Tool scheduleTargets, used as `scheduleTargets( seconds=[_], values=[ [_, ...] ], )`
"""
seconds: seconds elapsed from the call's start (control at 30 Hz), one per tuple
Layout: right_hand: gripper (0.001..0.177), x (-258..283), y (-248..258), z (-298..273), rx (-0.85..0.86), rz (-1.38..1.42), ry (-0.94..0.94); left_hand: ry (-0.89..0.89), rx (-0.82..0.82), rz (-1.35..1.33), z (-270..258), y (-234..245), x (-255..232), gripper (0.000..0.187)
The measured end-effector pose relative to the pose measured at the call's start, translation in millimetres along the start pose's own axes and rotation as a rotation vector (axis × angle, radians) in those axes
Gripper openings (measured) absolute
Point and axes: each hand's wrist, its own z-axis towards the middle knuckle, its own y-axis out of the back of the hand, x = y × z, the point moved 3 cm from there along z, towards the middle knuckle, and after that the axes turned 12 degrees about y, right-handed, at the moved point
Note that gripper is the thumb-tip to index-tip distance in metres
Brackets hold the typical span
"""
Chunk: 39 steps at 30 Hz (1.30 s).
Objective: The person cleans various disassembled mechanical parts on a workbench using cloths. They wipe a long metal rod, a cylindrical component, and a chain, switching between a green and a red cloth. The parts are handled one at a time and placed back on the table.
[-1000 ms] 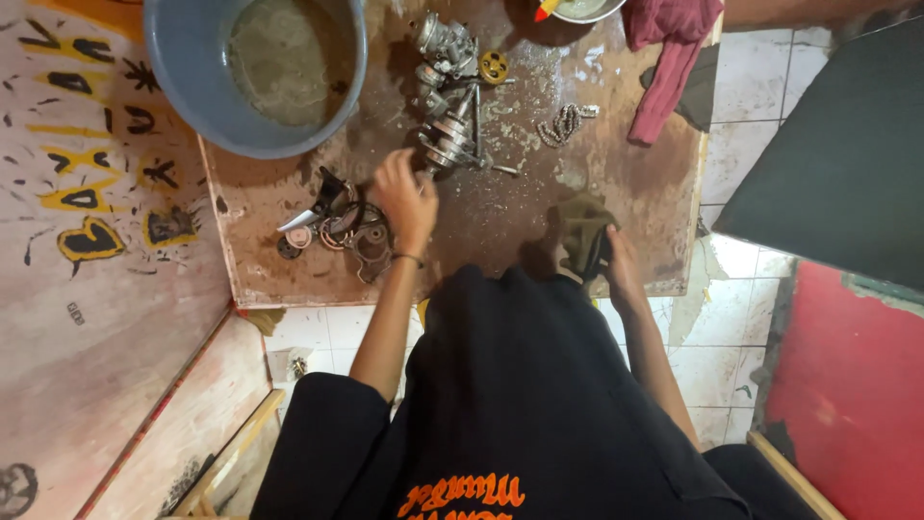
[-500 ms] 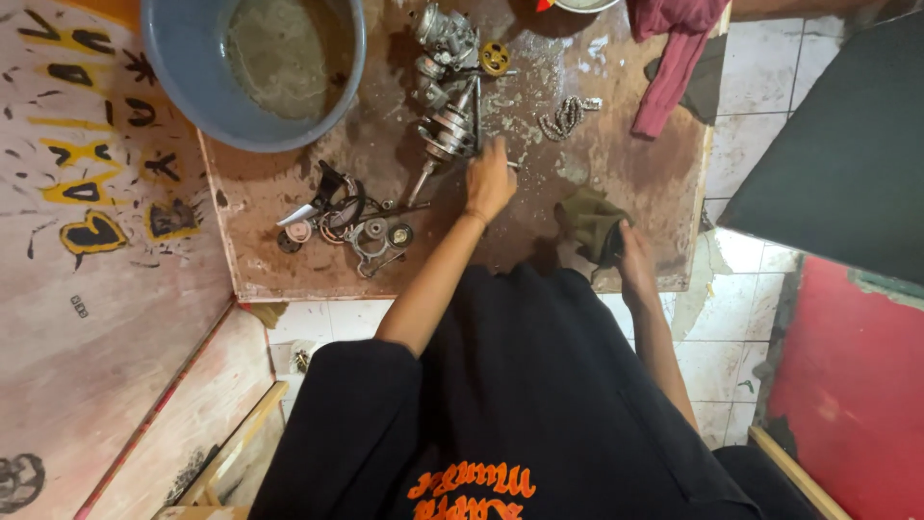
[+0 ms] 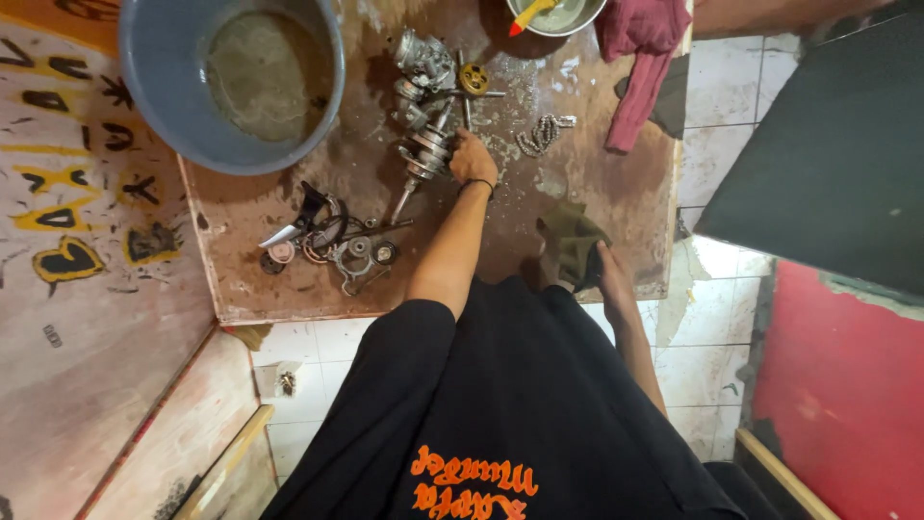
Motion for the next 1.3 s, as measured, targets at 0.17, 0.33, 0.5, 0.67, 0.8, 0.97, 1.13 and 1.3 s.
scheduleTargets(
  seconds=[0.17,0.33,0.5,0.67,0.8,0.97,1.13,1.3],
  values=[
    [0.042,-1,10,1,-0.002,0.068,-0.036,-0.019,0.142,0.062,-14,31,-17,0.029],
    [0.045,15,2,3,-0.005,0.050,-0.004,-0.071,0.243,-0.119,-16,-22,0,0.021],
    [0.026,-28,7,41,0.284,0.852,0.044,0.217,0.964,-1.259,-80,-9,20,0.018],
    [0.025,17,-68,43,0.320,0.762,-0.068,-0.008,1.045,-1.356,-143,67,19,0.016],
    [0.031,81,-112,14,0.295,0.683,-0.020,-0.416,0.821,-1.176,-168,143,1,0.026],
    [0.016,54,-98,40,0.446,0.639,0.267,-0.617,0.587,-0.908,-191,214,-15,0.027],
    [0.021,143,-127,6,0.340,0.411,0.444,-0.710,0.391,-0.885,-213,211,-24,0.024],
    [0.021,159,-110,32,0.073,0.335,0.570,-0.672,0.336,-0.702,-228,239,-41,0.029]
  ],
)
